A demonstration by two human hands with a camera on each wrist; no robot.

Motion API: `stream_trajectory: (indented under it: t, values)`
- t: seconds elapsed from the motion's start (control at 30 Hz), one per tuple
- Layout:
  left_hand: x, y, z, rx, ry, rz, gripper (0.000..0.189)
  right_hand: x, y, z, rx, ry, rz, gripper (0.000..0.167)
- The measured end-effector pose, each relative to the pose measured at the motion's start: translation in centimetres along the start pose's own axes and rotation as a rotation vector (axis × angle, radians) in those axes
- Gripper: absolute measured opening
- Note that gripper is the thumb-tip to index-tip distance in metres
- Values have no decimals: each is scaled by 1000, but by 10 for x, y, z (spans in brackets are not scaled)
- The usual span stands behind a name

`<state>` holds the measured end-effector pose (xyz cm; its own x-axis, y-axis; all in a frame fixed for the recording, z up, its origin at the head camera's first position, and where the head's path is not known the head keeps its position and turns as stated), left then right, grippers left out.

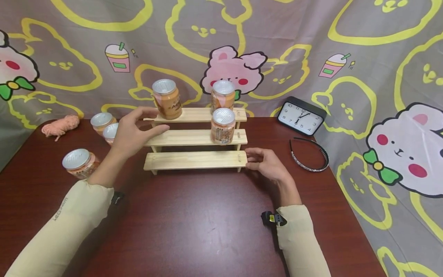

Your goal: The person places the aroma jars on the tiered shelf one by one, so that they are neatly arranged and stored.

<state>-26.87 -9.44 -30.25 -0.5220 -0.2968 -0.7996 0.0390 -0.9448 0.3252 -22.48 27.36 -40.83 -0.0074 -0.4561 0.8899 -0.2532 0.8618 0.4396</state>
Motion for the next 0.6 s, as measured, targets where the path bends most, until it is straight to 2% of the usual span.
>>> stream_trajectory:
  t: [0.2, 0.43, 0.6]
  values:
    - [5, 20, -6, -1, 30, 39, 51, -2, 0, 0, -8, -3, -19, 51]
    - [14, 49, -14, -7, 153, 79, 54, -1, -1, 0, -10, 3, -11, 51]
    - [17, 69, -21, -35, 189, 121, 55, 0, 0, 0, -11, -5, -16, 51]
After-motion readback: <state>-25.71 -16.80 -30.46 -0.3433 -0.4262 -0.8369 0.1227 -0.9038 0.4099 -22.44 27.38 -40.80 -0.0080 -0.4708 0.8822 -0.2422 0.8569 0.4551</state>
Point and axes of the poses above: each hand's wrist, its own z-axis towards the middle knuckle, its own y-axis out of the back of the hand, x = y × z, the point moved 6 cm from there along z, towards the middle knuckle, and after that the axes turned 6 degrees about -z, right-handed, at the moved point
